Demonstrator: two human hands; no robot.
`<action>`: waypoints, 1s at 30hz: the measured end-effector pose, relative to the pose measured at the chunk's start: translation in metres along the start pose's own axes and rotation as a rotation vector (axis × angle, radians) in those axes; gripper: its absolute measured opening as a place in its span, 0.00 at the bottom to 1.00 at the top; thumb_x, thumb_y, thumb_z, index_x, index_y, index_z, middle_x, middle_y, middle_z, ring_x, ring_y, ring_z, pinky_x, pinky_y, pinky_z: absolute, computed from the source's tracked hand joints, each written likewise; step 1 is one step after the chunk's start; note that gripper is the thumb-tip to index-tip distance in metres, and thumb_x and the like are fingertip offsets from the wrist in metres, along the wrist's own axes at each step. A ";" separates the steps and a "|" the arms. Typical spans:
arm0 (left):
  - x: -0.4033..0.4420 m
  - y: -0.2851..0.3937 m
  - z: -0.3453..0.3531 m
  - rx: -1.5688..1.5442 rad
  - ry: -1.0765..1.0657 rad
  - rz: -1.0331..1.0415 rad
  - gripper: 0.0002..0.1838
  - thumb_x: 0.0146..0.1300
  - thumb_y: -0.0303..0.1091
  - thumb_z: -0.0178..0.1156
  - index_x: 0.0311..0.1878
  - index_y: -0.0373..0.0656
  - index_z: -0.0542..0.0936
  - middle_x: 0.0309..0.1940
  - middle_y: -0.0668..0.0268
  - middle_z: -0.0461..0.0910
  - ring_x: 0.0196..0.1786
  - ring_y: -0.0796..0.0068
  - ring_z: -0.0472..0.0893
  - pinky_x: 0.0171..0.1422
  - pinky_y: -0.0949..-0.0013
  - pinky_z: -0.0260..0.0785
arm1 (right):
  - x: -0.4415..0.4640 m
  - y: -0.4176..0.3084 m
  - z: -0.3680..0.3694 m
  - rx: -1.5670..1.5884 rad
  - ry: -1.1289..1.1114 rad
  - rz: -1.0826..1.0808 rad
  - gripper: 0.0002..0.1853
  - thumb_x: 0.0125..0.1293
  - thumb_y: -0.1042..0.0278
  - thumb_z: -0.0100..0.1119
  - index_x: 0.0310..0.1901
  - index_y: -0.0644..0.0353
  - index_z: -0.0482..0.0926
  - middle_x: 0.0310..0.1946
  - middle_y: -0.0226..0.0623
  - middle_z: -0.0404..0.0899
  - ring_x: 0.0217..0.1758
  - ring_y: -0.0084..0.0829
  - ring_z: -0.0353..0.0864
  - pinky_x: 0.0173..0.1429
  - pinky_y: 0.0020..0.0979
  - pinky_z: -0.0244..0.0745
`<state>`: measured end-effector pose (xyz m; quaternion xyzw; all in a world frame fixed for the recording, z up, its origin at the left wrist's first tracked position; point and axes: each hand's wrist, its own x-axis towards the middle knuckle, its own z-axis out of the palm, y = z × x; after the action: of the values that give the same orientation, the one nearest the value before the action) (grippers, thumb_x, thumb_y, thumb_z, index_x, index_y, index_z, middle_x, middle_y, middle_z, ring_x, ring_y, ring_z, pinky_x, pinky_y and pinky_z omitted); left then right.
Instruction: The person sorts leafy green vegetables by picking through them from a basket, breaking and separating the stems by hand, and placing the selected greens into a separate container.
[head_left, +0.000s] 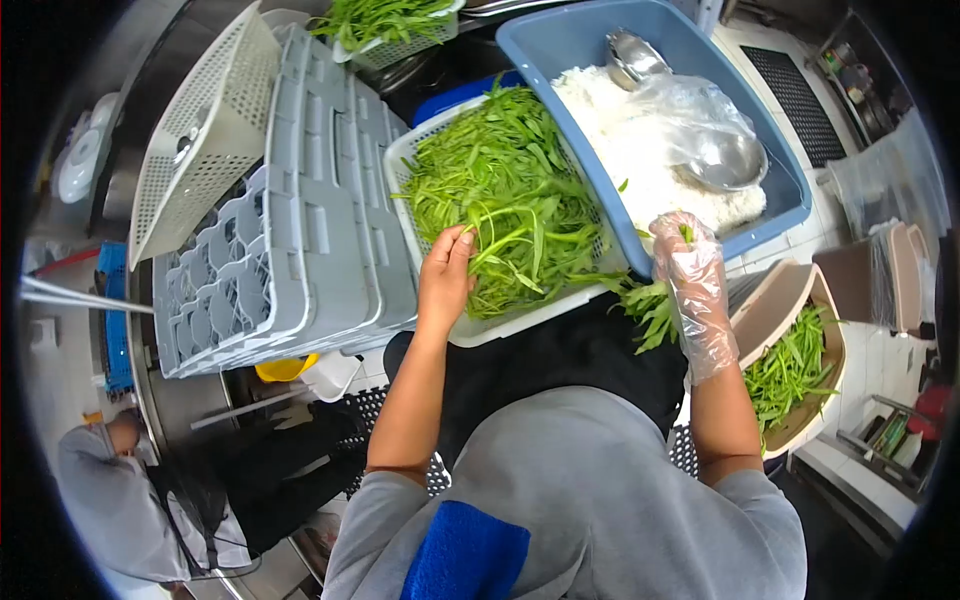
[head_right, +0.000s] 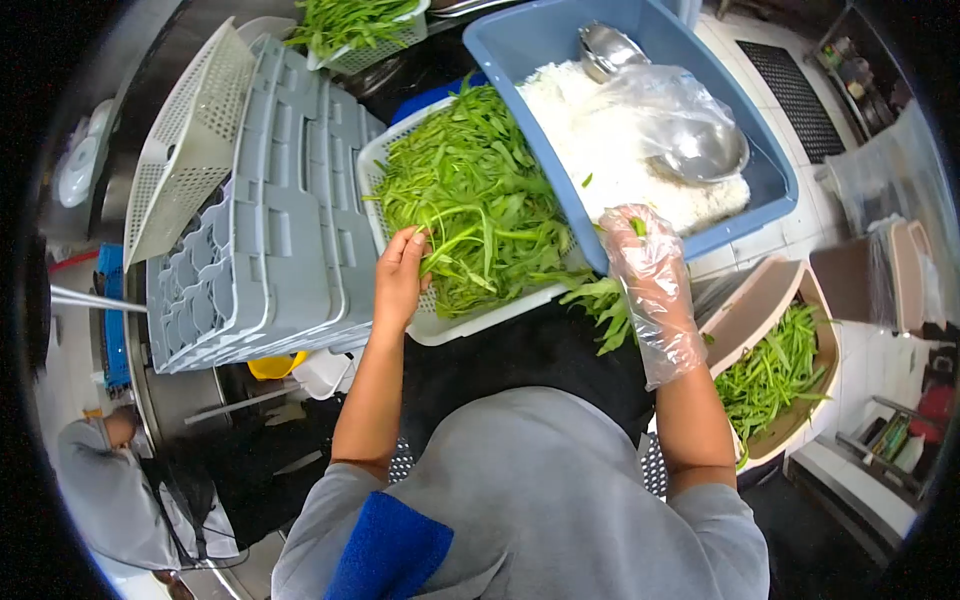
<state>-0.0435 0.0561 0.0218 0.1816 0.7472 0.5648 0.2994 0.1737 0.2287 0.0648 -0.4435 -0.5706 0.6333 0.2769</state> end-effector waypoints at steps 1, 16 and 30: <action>0.000 -0.003 -0.002 -0.049 0.023 0.021 0.13 0.69 0.45 0.51 0.41 0.47 0.78 0.32 0.77 0.73 0.29 0.89 0.67 0.27 0.81 0.60 | 0.000 0.000 0.002 0.002 -0.006 -0.027 0.07 0.61 0.64 0.58 0.32 0.58 0.75 0.20 0.21 0.66 0.22 0.16 0.61 0.26 0.21 0.57; -0.010 -0.042 -0.003 0.170 0.148 0.237 0.09 0.65 0.34 0.57 0.38 0.36 0.78 0.28 0.66 0.75 0.30 0.76 0.73 0.35 0.72 0.65 | 0.009 0.006 -0.001 -0.115 -0.022 -0.096 0.07 0.61 0.65 0.58 0.36 0.59 0.77 0.21 0.20 0.65 0.22 0.14 0.60 0.26 0.20 0.55; -0.034 -0.024 0.012 0.479 0.154 0.644 0.08 0.56 0.20 0.57 0.40 0.33 0.76 0.35 0.54 0.76 0.38 0.52 0.77 0.43 0.61 0.69 | -0.008 0.034 0.101 -0.925 -0.391 -1.077 0.13 0.57 0.64 0.58 0.45 0.53 0.79 0.34 0.34 0.82 0.35 0.39 0.81 0.38 0.36 0.76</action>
<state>-0.0080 0.0370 0.0054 0.4279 0.7828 0.4518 -0.0004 0.0939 0.1671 0.0291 -0.0523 -0.9572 0.1716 0.2273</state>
